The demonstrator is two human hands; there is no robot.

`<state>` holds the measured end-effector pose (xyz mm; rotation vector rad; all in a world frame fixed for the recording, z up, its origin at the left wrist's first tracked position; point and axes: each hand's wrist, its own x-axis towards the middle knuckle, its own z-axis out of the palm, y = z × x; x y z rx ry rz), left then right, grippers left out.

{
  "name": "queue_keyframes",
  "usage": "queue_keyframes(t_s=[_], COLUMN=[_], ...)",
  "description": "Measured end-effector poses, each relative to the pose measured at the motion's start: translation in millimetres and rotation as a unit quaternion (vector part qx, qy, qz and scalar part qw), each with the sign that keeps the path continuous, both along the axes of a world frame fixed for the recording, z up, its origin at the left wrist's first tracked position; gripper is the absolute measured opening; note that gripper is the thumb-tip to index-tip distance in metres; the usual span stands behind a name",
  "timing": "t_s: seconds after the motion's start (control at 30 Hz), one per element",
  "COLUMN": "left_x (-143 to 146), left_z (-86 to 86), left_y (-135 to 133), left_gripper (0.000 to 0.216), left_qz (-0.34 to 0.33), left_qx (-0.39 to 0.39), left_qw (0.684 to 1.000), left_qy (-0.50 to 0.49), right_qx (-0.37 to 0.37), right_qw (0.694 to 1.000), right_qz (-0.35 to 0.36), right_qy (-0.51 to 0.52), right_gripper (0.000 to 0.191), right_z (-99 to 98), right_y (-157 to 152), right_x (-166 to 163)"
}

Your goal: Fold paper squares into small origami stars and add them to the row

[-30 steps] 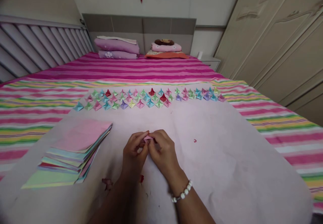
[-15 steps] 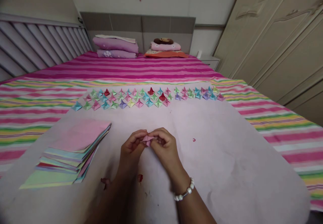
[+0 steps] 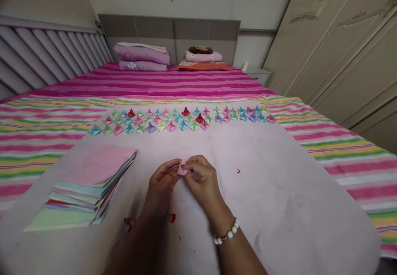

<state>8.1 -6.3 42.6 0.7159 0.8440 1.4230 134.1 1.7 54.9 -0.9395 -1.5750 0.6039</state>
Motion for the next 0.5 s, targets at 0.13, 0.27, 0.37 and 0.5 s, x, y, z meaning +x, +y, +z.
queue_keyframes(t_s=[0.13,0.27,0.37,0.5], left_x=[0.2,-0.5,-0.9,-1.1], left_z=[1.3,2.5,4.7,7.8], left_y=[1.7,2.4,2.1,1.8], left_gripper=[0.028,0.031,0.030,0.029], left_qz=[0.041,0.038,0.021,0.002], left_qx=[-0.027,-0.050,-0.047,-0.046], left_qw=[0.999,0.998,0.997,0.997], left_qy=[-0.007,-0.029,-0.050,-0.067], right_qx=[-0.004,-0.044,-0.125,-0.269], right_qw=[1.000,0.997,0.984,0.941], right_qz=[0.024,0.040,0.026,0.043], right_qy=[-0.010,0.042,0.127,0.203], right_gripper=[0.024,0.018,0.019,0.019], right_z=[0.8,-0.5,-2.6,-1.4], right_y=[0.1,0.8,2.1,2.9], right_x=[0.4,-2.3,-3.7,-2.4])
